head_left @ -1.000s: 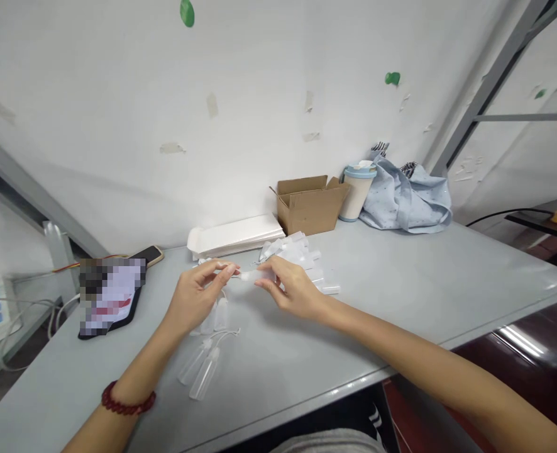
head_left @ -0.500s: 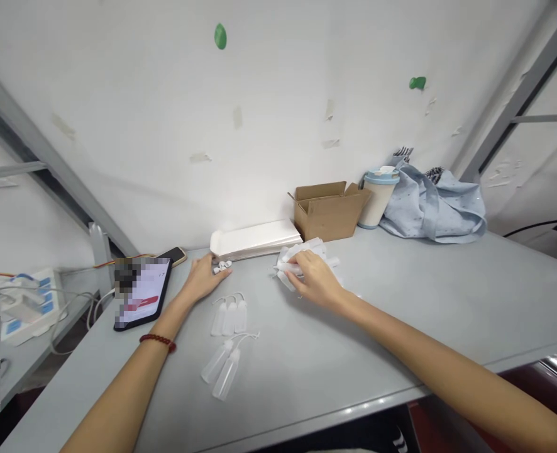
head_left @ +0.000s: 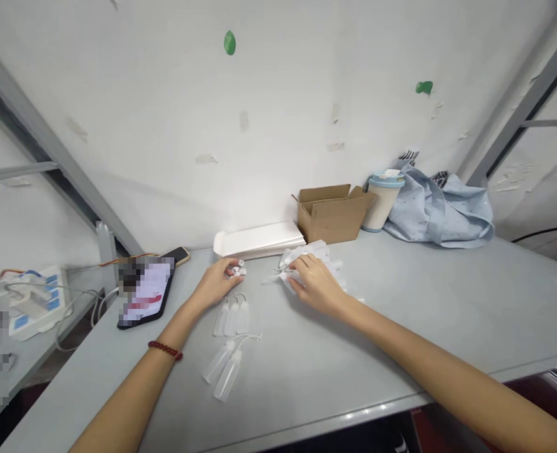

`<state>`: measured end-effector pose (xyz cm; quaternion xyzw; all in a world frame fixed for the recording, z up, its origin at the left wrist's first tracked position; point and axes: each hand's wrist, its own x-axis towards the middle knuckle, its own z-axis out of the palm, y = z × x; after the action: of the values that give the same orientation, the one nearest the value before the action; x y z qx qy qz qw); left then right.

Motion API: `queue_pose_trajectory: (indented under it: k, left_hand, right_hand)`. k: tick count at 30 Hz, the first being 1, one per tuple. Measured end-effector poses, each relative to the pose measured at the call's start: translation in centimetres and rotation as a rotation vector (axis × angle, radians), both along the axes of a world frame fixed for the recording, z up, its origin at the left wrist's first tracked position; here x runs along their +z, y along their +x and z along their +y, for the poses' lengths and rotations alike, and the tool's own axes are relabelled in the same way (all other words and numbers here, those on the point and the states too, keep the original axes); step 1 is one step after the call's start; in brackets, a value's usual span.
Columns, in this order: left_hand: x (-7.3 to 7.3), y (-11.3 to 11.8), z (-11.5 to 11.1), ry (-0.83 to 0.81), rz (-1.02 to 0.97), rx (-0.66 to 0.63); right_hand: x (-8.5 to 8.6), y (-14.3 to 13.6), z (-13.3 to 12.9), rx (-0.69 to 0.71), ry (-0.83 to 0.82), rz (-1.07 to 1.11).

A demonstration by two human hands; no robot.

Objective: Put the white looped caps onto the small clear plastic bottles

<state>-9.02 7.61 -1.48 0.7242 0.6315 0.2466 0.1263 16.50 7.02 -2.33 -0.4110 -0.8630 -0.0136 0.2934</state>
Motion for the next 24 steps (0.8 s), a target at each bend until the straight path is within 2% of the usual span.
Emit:
queue_pose_trajectory:
  k: [8, 17, 24]
  left_hand:
    - [0.4, -1.2, -1.0, -0.023, -0.006, 0.006]
    - [0.2, -0.3, -1.1, 0.000, -0.017, -0.032]
    - [0.3, 0.6, -1.3, 0.015, 0.009, -0.123]
  right_hand:
    - [0.4, -0.1, -0.9, 0.025, 0.024, -0.075]
    - [0.4, -1.0, -2.3, 0.151, 0.081, -0.034]
    - [1.2, -2.7, -4.2, 0.281, -0.075, -0.116]
